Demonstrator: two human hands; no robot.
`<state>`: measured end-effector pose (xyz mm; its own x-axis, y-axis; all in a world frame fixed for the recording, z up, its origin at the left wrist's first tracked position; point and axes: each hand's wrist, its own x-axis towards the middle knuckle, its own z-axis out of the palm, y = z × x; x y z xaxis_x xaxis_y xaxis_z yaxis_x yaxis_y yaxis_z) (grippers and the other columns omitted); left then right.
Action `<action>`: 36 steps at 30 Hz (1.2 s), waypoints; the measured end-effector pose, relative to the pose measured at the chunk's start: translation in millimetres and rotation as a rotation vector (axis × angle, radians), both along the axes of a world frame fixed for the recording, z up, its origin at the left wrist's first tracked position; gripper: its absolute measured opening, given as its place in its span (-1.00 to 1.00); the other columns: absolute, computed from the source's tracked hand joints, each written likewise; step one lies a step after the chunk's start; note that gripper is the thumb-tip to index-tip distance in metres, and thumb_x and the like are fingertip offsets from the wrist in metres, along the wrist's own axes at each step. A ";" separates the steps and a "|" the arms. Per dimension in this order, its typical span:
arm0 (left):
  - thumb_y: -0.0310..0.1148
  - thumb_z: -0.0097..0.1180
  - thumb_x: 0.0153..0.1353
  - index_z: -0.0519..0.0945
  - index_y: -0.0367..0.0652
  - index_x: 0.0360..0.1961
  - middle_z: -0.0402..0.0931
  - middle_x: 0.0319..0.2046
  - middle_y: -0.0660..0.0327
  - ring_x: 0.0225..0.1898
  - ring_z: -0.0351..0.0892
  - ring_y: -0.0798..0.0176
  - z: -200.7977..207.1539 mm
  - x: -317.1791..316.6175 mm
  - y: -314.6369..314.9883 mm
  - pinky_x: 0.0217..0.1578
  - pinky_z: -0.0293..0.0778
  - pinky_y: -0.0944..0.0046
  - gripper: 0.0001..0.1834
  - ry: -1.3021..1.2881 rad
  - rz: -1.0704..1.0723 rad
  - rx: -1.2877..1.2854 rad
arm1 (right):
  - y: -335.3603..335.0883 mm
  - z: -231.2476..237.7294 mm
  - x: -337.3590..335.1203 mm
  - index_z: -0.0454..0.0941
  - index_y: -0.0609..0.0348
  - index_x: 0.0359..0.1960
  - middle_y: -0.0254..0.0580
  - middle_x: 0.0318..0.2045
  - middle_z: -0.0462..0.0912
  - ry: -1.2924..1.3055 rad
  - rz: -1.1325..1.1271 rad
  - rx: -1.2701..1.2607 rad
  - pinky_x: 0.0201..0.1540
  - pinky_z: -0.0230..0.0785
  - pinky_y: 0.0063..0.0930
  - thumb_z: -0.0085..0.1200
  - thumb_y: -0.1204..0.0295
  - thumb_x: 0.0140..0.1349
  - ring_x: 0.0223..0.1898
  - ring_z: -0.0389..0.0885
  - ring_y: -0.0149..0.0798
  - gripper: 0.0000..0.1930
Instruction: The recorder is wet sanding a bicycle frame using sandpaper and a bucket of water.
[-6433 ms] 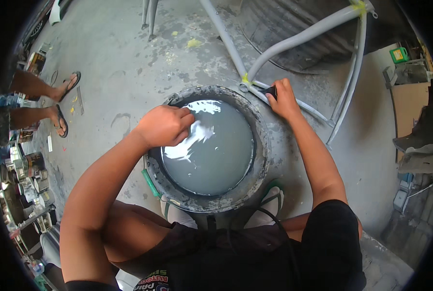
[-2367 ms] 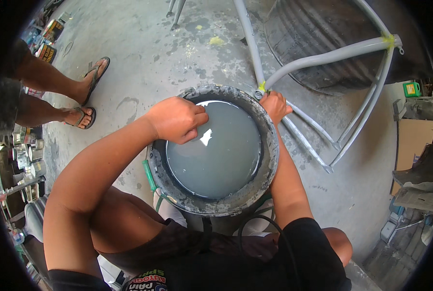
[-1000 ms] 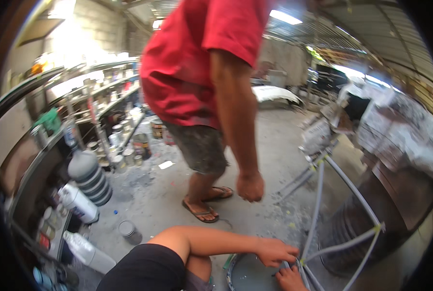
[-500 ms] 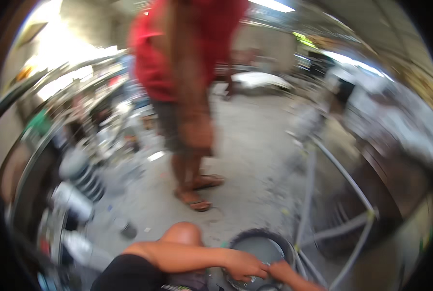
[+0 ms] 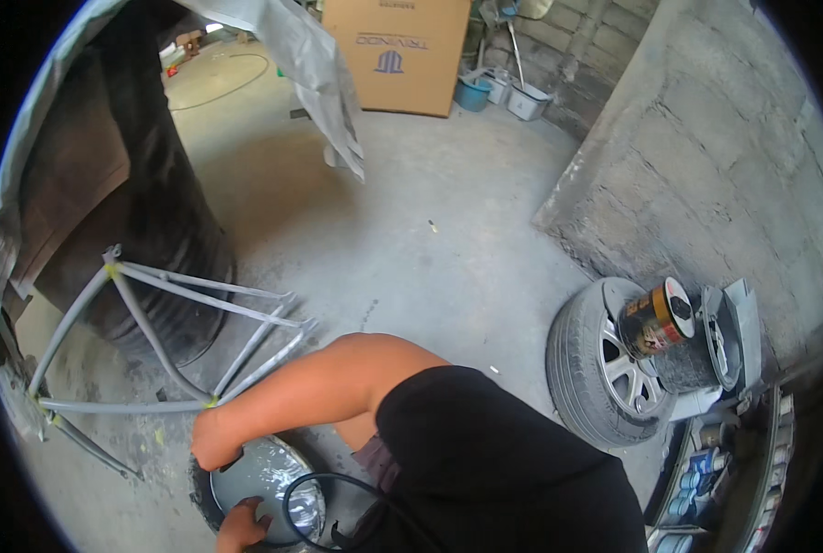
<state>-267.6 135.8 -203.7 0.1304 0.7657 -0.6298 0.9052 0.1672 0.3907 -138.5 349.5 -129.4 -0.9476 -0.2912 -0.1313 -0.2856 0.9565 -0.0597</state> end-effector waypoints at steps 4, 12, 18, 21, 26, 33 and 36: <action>-0.28 0.17 0.15 0.63 -0.29 -0.12 0.64 -0.07 -0.19 0.00 0.65 -0.21 -78.0 12.5 -21.1 0.04 0.54 -0.12 -0.66 0.126 0.006 0.016 | -17.2 -22.8 15.3 0.71 0.10 -0.41 -0.01 -0.39 0.71 0.114 -0.079 -0.182 -0.27 0.62 -0.04 0.17 0.35 0.15 -0.27 0.76 0.06 -0.87; -0.37 0.08 0.17 0.74 -0.23 -0.13 0.72 -0.15 -0.08 -0.07 0.73 -0.15 -87.2 34.8 -16.5 -0.08 0.60 -0.13 -0.69 0.149 0.065 0.007 | -27.2 -85.8 27.9 0.68 -0.04 -0.29 -0.17 -0.39 0.75 -0.008 0.157 0.128 -0.26 0.57 -0.10 0.00 0.38 0.27 -0.25 0.77 -0.10 -0.83; -0.46 -0.04 0.32 0.61 -0.35 -0.03 0.62 0.00 -0.23 0.03 0.66 -0.24 -12.6 16.0 -30.7 0.06 0.55 -0.05 -0.71 0.041 0.478 0.188 | -62.2 -135.1 1.6 0.67 0.15 -0.24 0.04 -0.23 0.76 -0.372 0.156 0.105 -0.20 0.67 -0.02 -0.06 0.38 0.33 -0.10 0.78 0.02 -0.77; -0.46 -0.07 0.34 0.62 -0.37 -0.13 0.57 0.03 -0.22 0.07 0.62 -0.21 40.5 5.3 -26.8 0.08 0.53 -0.02 -0.75 0.046 0.455 0.420 | -51.6 -161.7 1.4 0.69 0.13 -0.08 0.10 -0.10 0.74 -0.511 0.150 0.130 -0.10 0.64 -0.04 -0.08 0.39 0.35 -0.04 0.76 0.05 -0.72; -0.61 0.12 0.10 0.70 -0.25 -0.19 0.53 0.07 -0.04 0.05 0.60 -0.14 69.0 -32.0 -37.3 0.08 0.54 0.03 -0.75 0.019 0.487 0.686 | -48.0 -128.4 -6.8 0.57 0.06 0.15 0.07 -0.04 0.72 -0.530 -0.142 -0.167 -0.05 0.59 -0.02 -0.06 0.40 0.38 -0.02 0.73 0.14 -0.65; -0.58 0.24 0.10 0.69 -0.24 -0.16 0.65 -0.13 0.01 -0.10 0.67 -0.10 79.5 -56.7 -64.9 -0.07 0.59 0.04 -0.76 0.127 0.687 0.859 | -43.6 -20.0 -18.4 0.37 0.11 0.28 0.21 -0.07 0.68 -0.397 -0.079 -0.450 0.06 0.47 0.05 0.05 0.34 0.41 -0.01 0.65 0.27 -0.56; -0.50 0.28 0.17 0.66 -0.23 -0.07 0.63 -0.08 0.01 -0.13 0.68 -0.10 84.5 -56.8 -63.7 -0.11 0.59 0.03 -0.72 0.095 0.774 0.830 | -35.8 10.5 -3.0 0.38 0.14 0.27 0.21 -0.07 0.68 -0.323 -0.146 -0.482 0.08 0.46 0.05 0.01 0.34 0.43 0.01 0.64 0.27 -0.59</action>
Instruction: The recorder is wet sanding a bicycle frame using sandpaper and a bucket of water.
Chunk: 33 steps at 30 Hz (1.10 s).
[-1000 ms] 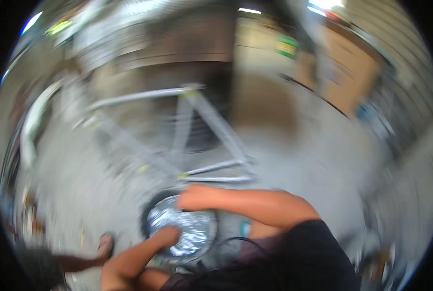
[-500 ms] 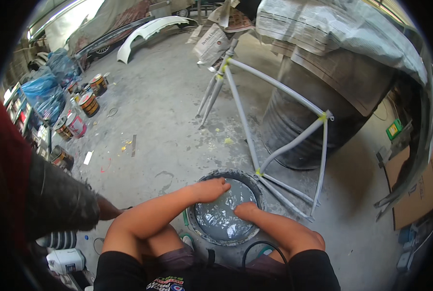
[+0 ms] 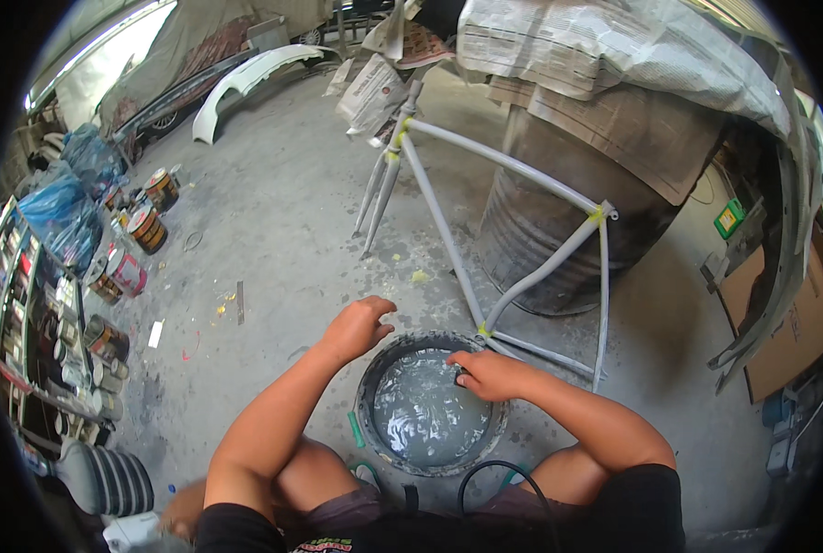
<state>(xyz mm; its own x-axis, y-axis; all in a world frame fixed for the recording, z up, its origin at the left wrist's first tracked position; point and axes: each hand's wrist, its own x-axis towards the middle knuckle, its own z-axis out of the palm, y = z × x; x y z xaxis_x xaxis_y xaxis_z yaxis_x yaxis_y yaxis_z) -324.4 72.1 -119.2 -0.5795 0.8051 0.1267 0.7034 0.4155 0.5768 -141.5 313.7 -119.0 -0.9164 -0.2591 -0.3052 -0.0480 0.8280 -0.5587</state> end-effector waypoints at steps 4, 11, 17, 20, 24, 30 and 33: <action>-0.39 0.36 0.16 0.61 -0.21 0.01 0.61 -0.09 0.00 -0.15 0.68 -0.06 -13.8 -5.4 15.5 -0.12 0.59 0.03 -0.61 0.076 0.002 0.021 | 14.5 13.9 13.3 0.41 0.15 0.24 0.21 -0.07 0.68 0.020 -0.080 -0.136 0.07 0.46 0.05 -0.02 0.36 0.44 0.02 0.64 0.23 -0.62; -0.39 0.33 0.20 0.66 -0.26 -0.09 0.68 -0.14 -0.02 -0.20 0.76 0.03 -57.4 -25.5 24.8 -0.20 0.60 0.13 -0.72 -0.107 0.034 0.045 | 16.6 10.0 -12.3 0.46 0.15 0.19 0.14 -0.08 0.68 0.385 -0.178 -0.249 0.04 0.47 -0.02 -0.03 0.44 0.40 -0.02 0.65 0.21 -0.65; -0.39 0.23 0.28 0.69 -0.28 -0.21 0.74 -0.31 0.03 -0.25 0.78 0.14 -83.2 -26.2 38.4 -0.21 0.59 0.21 -0.83 -0.102 0.006 0.056 | 41.0 -56.9 -7.9 0.47 0.11 0.23 0.07 0.11 0.60 0.145 -0.003 0.038 0.20 0.41 -0.02 0.12 0.38 0.32 0.17 0.55 0.15 -0.57; -0.37 0.20 0.32 0.68 -0.29 -0.26 0.69 -0.45 0.08 -0.38 0.70 0.26 -84.9 -32.8 35.3 -0.30 0.55 0.22 -0.83 -0.166 0.078 0.071 | 45.4 -57.5 -10.5 0.45 0.09 0.28 0.06 0.15 0.58 0.086 0.056 0.045 0.25 0.37 -0.02 0.12 0.34 0.33 0.20 0.53 0.14 -0.52; -0.28 0.11 0.40 0.55 -0.34 -0.44 0.42 -0.65 0.20 -0.54 0.33 0.38 -70.7 -30.3 41.6 -0.45 0.32 0.22 -0.67 -0.150 0.266 0.158 | 44.8 -60.3 -6.3 0.38 0.08 0.34 0.10 0.20 0.54 0.081 0.062 -0.040 0.28 0.34 -0.02 0.10 0.29 0.36 0.23 0.50 0.16 -0.48; -0.04 -0.07 0.51 0.34 0.01 -0.59 0.24 -0.70 0.36 -0.71 0.13 0.36 -60.0 -35.2 43.4 -0.67 0.24 0.20 -0.51 -0.726 0.594 0.385 | 38.1 -66.8 -11.9 0.35 0.12 0.37 0.14 0.16 0.54 0.147 0.134 -0.086 0.26 0.36 -0.04 0.08 0.20 0.39 0.21 0.51 0.16 -0.44; -0.10 -0.08 0.51 0.24 0.10 -0.55 -0.02 -0.65 0.46 -0.62 -0.01 0.38 -43.8 -30.8 51.7 -0.54 0.11 0.29 -0.59 -1.300 0.308 0.606 | 55.8 -64.1 -9.5 0.59 0.21 0.06 0.06 0.05 0.60 0.187 0.062 -0.002 0.19 0.41 -0.04 0.05 0.22 0.39 0.14 0.55 0.12 -0.63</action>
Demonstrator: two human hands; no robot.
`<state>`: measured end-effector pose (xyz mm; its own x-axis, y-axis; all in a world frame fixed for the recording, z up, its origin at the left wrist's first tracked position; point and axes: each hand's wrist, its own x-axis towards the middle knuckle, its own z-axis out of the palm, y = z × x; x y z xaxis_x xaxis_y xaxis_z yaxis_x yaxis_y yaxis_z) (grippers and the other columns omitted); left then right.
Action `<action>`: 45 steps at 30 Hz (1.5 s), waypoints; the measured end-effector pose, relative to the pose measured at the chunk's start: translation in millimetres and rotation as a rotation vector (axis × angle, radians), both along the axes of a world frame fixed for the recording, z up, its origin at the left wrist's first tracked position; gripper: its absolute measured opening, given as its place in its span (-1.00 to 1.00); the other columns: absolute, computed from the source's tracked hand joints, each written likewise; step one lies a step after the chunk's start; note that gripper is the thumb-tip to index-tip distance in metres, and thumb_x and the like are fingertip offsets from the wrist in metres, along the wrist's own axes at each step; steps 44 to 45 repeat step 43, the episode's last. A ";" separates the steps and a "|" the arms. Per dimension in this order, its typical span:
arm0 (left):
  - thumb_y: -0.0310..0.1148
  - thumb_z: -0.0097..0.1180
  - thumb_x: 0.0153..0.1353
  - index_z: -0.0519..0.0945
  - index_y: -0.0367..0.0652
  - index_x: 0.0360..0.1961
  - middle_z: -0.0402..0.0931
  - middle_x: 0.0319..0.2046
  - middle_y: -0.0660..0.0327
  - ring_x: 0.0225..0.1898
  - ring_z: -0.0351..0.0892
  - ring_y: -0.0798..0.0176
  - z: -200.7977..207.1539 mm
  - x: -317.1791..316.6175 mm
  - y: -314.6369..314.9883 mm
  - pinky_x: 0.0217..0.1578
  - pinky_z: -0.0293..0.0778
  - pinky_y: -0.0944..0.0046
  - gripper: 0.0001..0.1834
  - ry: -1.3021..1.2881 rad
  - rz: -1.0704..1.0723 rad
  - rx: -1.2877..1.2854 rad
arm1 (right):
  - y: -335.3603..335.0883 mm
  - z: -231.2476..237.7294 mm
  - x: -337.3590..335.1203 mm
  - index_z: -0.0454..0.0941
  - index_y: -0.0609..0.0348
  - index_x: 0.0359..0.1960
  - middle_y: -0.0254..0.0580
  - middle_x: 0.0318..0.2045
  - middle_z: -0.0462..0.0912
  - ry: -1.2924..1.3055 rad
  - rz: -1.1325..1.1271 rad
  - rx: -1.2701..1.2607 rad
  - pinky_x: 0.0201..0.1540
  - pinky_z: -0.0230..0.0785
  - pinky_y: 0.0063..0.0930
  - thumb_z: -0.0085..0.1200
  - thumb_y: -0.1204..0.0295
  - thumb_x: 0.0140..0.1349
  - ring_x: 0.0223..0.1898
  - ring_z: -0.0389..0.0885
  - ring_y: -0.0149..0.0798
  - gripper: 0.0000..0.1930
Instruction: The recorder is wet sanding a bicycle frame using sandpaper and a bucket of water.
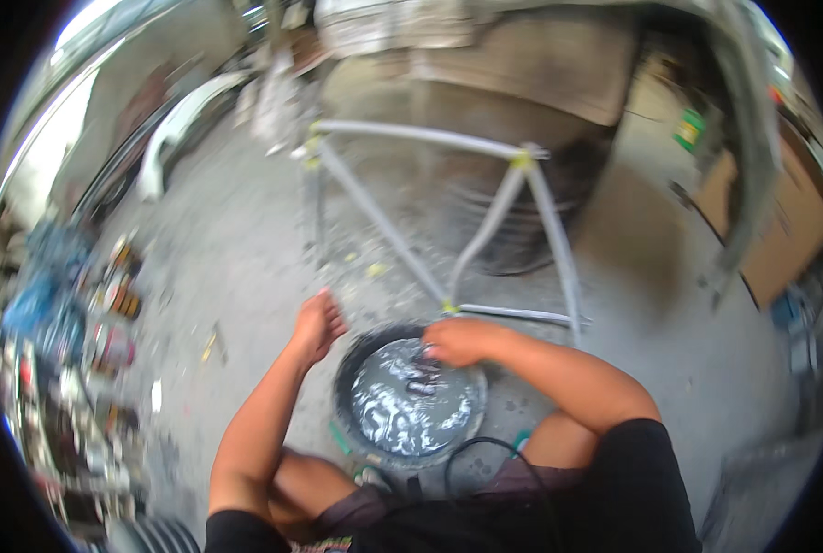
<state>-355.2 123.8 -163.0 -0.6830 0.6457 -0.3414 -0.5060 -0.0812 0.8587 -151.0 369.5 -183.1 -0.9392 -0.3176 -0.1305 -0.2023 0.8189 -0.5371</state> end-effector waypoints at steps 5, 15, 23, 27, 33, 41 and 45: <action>-0.09 -0.08 0.51 0.49 -0.20 0.04 0.53 -0.02 0.08 -0.02 0.58 0.10 27.2 7.9 -10.8 0.01 0.56 0.09 -0.62 -0.089 -0.212 0.089 | 17.2 5.9 9.3 0.55 0.22 0.14 0.02 0.20 0.55 -0.004 -0.017 0.076 0.29 0.36 -0.07 0.11 0.25 0.36 0.25 0.49 0.07 -0.59; 0.19 -0.09 0.43 0.29 -0.26 0.41 0.35 0.35 -0.10 0.33 0.40 -0.10 47.2 -3.4 -26.8 0.28 0.39 -0.19 -0.21 -0.225 -0.280 0.279 | 19.4 11.6 10.8 0.48 0.13 0.29 0.00 0.42 0.37 -0.277 -0.007 0.222 0.32 0.34 -0.11 0.14 0.23 0.35 0.26 0.52 0.07 -0.49; 0.16 0.17 0.30 0.26 -0.07 0.50 0.21 0.46 -0.08 0.45 0.23 -0.18 19.2 -15.8 -20.1 0.49 0.11 -0.11 -0.13 -0.085 -0.026 0.298 | 37.7 -65.4 9.4 0.69 0.13 -0.02 0.03 -0.10 0.75 -0.356 -0.241 0.022 -0.08 0.54 -0.03 0.18 0.30 0.21 -0.17 0.71 0.04 -0.67; 0.03 -0.02 0.42 0.40 -0.24 0.31 0.40 0.33 0.01 0.30 0.41 -0.01 13.3 -9.4 -54.6 0.32 0.32 -0.01 -0.36 -0.085 0.268 0.095 | 0.5 -27.3 -10.6 0.58 0.14 0.14 0.05 0.25 0.44 -0.337 -0.036 0.079 0.13 0.45 -0.06 0.16 0.30 0.28 0.05 0.62 0.09 -0.59; -0.03 0.00 0.40 0.44 -0.22 0.23 0.47 0.26 0.06 0.24 0.46 0.05 17.2 -5.6 -17.9 0.26 0.37 0.05 -0.44 -0.101 0.347 0.149 | 25.7 6.6 18.0 0.53 0.12 0.22 0.04 0.54 0.09 -0.341 -0.020 0.154 0.29 0.36 -0.07 0.09 0.26 0.35 0.23 0.54 0.16 -0.56; -0.08 0.05 0.37 0.50 -0.14 0.09 0.53 0.13 0.19 0.10 0.53 0.16 30.1 -0.6 -35.6 0.18 0.41 0.10 -0.57 -0.106 0.404 0.088 | 8.5 12.9 12.2 0.52 0.15 0.25 -0.08 0.57 0.04 -0.357 -0.023 0.188 0.28 0.38 -0.07 0.10 0.26 0.37 0.28 0.50 0.11 -0.54; -0.07 0.06 0.37 0.47 -0.15 0.14 0.50 0.17 0.18 0.15 0.49 0.13 30.8 -1.5 -35.7 0.21 0.38 0.07 -0.54 -0.101 0.389 0.089 | 6.1 21.6 9.9 0.50 0.08 0.28 0.05 0.57 -0.01 -0.403 -0.022 0.219 0.36 0.29 -0.11 0.09 0.27 0.37 0.33 0.44 0.10 -0.54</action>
